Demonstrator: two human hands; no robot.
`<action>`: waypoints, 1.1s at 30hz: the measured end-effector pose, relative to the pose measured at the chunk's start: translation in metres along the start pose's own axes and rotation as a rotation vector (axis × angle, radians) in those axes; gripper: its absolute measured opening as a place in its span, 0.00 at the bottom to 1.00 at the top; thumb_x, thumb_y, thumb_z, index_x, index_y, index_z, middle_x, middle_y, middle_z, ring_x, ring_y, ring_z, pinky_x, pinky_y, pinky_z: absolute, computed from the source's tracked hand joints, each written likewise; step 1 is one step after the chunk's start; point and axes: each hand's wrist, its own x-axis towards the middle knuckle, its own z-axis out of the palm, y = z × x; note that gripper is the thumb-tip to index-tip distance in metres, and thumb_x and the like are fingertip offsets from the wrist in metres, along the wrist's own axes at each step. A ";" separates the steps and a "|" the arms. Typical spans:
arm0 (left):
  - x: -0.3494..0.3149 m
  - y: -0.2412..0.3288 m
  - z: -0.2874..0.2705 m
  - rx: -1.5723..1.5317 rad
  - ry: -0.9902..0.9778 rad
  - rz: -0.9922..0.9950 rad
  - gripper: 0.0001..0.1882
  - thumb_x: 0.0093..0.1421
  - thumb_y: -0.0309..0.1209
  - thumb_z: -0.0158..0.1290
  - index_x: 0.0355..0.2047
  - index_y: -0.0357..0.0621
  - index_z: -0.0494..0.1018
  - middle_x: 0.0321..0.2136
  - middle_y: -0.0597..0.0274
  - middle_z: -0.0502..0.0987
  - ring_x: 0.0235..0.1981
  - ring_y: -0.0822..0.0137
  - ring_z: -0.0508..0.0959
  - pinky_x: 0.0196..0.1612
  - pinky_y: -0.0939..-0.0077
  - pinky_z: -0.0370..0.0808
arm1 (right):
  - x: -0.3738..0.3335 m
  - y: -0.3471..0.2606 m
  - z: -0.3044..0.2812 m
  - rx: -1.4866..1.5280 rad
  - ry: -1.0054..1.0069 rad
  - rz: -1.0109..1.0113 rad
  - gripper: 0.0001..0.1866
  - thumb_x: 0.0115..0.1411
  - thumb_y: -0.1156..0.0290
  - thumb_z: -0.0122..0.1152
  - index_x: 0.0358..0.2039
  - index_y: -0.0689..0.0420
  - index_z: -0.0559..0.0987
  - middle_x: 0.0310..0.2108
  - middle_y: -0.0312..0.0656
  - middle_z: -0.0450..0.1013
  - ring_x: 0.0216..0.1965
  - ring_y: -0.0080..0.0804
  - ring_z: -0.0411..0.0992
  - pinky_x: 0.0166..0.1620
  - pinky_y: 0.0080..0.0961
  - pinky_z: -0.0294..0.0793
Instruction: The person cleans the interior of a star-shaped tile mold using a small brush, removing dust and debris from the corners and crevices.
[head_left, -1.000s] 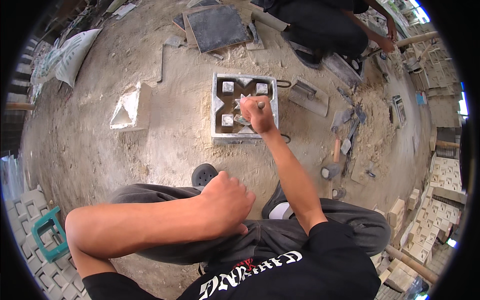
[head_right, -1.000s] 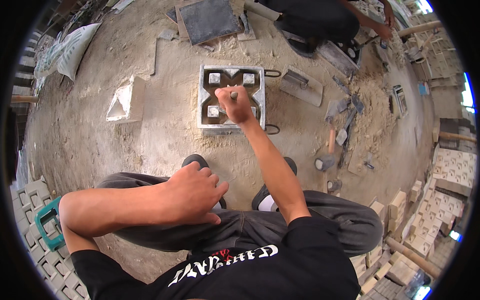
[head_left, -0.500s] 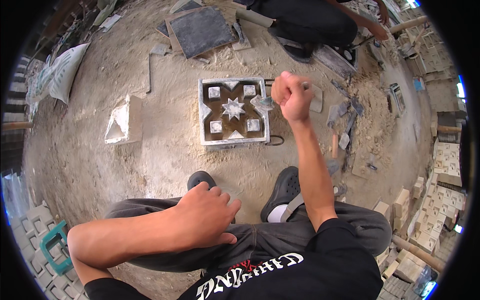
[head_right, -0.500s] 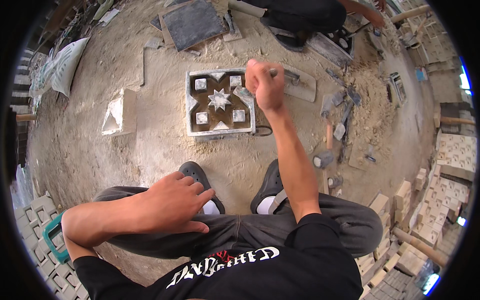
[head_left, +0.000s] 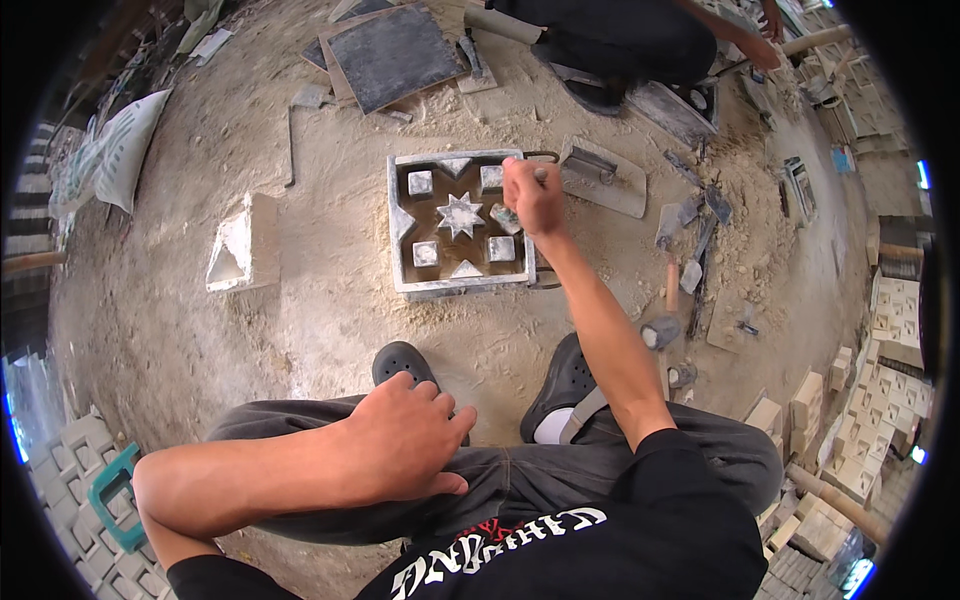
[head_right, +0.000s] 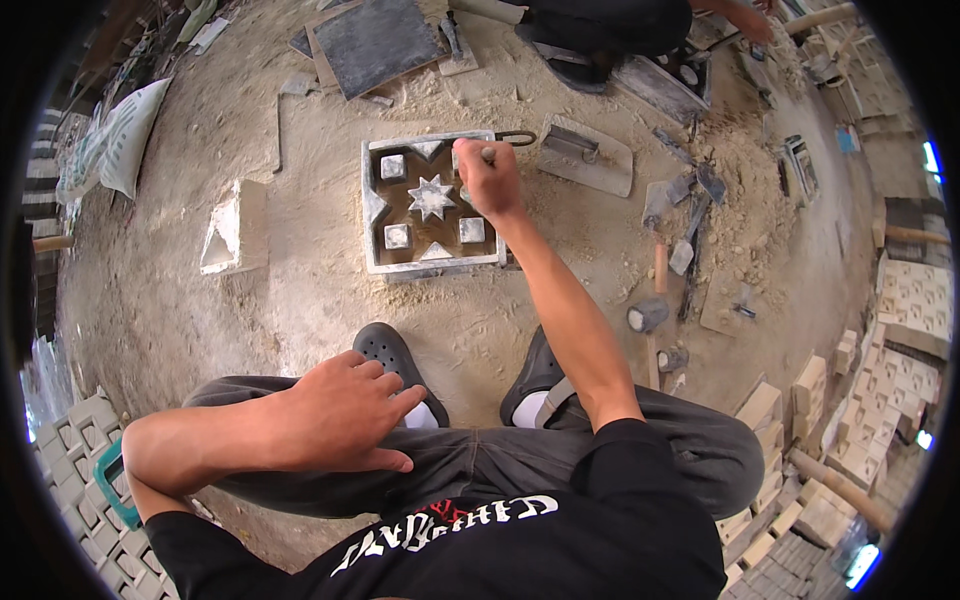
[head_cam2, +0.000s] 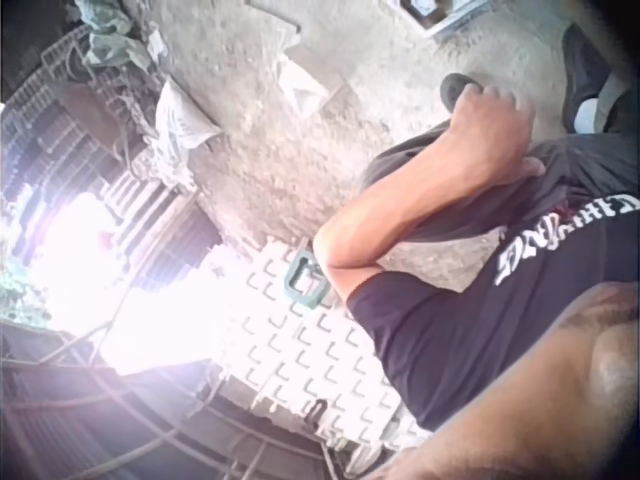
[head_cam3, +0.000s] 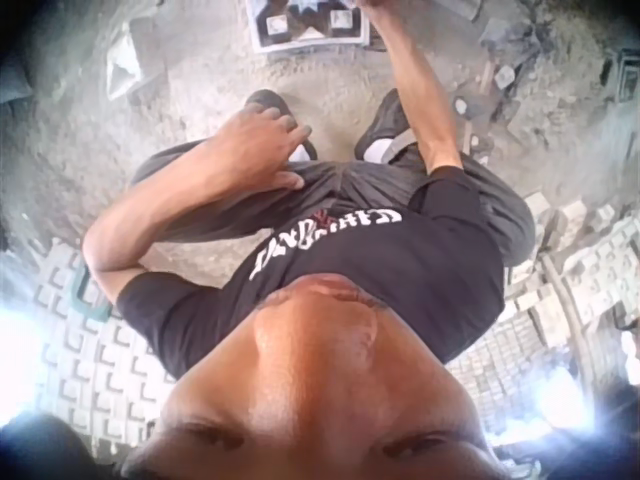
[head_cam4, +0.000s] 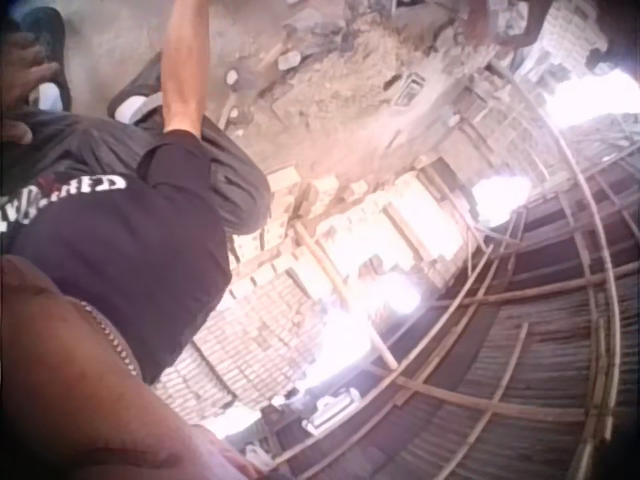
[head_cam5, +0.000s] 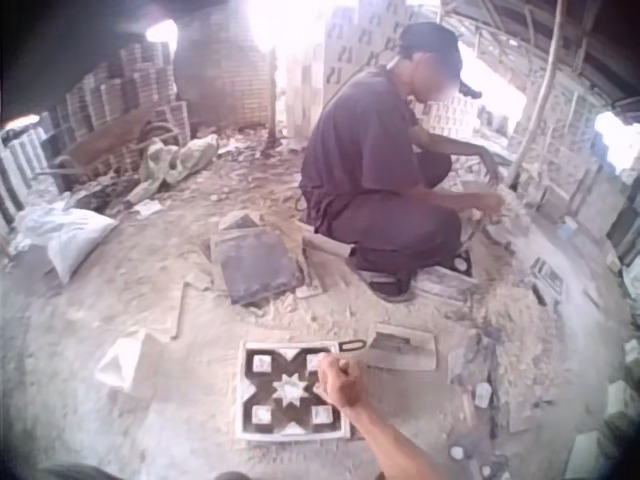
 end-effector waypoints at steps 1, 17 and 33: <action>0.000 0.001 0.000 0.011 -0.009 -0.012 0.38 0.56 0.60 0.52 0.50 0.36 0.70 0.36 0.54 0.77 0.41 0.56 0.77 0.47 0.66 0.70 | -0.002 -0.002 -0.002 0.037 0.017 -0.025 0.25 0.64 0.70 0.47 0.10 0.54 0.57 0.09 0.30 0.55 0.11 0.17 0.50 0.16 0.22 0.46; 0.004 0.000 0.006 0.004 -0.002 -0.046 0.36 0.55 0.60 0.54 0.47 0.37 0.70 0.33 0.56 0.77 0.40 0.57 0.77 0.45 0.66 0.71 | -0.010 -0.009 -0.010 0.026 -0.317 0.022 0.25 0.64 0.71 0.45 0.08 0.55 0.56 0.09 0.30 0.54 0.11 0.17 0.48 0.16 0.22 0.46; 0.003 0.005 0.008 -0.009 -0.017 -0.046 0.36 0.53 0.59 0.56 0.48 0.38 0.70 0.35 0.58 0.77 0.40 0.60 0.76 0.43 0.67 0.68 | -0.005 -0.020 -0.012 -0.034 -0.495 0.037 0.23 0.59 0.71 0.45 0.08 0.56 0.55 0.09 0.32 0.52 0.12 0.19 0.47 0.17 0.24 0.45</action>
